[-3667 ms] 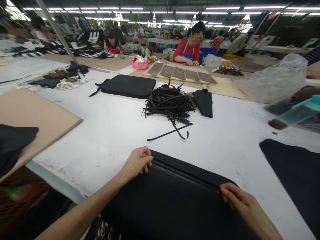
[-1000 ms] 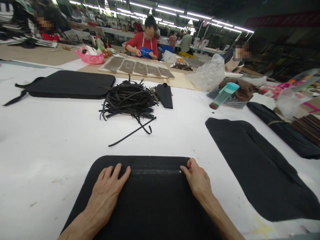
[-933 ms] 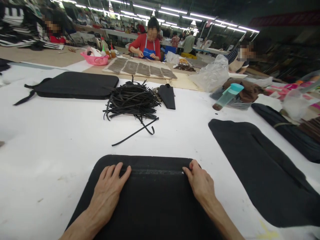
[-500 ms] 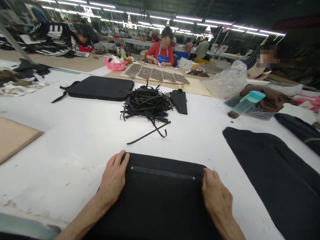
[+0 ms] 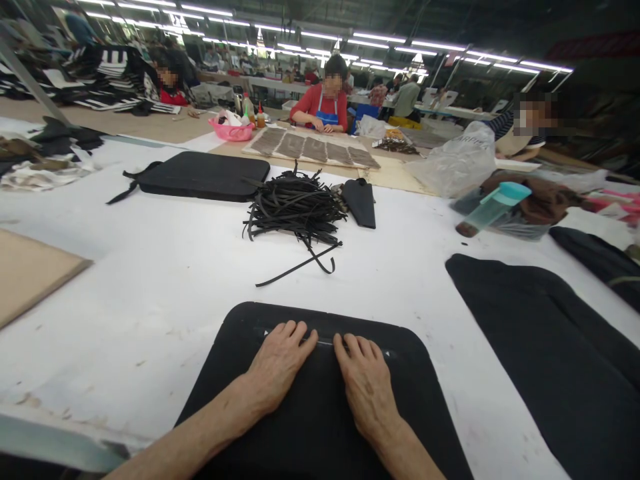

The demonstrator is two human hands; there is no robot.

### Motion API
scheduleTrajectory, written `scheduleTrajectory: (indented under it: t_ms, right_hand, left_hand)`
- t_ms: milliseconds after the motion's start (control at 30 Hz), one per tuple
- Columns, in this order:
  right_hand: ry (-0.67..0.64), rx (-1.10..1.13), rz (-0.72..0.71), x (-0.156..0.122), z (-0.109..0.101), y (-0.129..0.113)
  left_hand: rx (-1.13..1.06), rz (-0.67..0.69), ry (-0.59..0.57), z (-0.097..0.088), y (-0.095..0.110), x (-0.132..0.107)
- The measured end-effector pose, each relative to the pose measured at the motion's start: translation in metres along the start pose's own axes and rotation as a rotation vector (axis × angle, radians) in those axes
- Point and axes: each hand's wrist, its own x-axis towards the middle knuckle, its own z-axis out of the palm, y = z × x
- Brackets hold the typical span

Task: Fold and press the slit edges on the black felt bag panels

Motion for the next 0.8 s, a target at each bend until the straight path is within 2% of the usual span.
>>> scheduleTrajectory:
  t_ms: [167,333,467,567,667,800]
  right_hand:
    - [-0.014,-0.02,-0.013,0.0,-0.004,0.0]
    - [-0.007,-0.012,0.016,-0.02,0.003,0.033]
    - [0.013,-0.021,0.056,-0.041,0.011,0.06]
    - [0.017,-0.019,0.118,-0.048,0.012,0.07]
    - [-0.003,-0.02,0.183,-0.051,0.007,0.074]
    - [-0.043,-0.073,0.258,-0.053,0.0,0.081]
  left_hand:
    - [0.061,-0.002,-0.001,0.003,0.008,0.004]
    - [0.031,0.035,0.004,0.001,-0.015,-0.013]
    - [0.086,-0.065,0.046,0.006,-0.043,-0.043]
    - [0.108,-0.117,0.098,0.011,-0.057,-0.06]
    - [0.096,-0.169,0.122,0.014,-0.064,-0.066]
    - [0.106,-0.364,0.121,0.008,-0.07,-0.06]
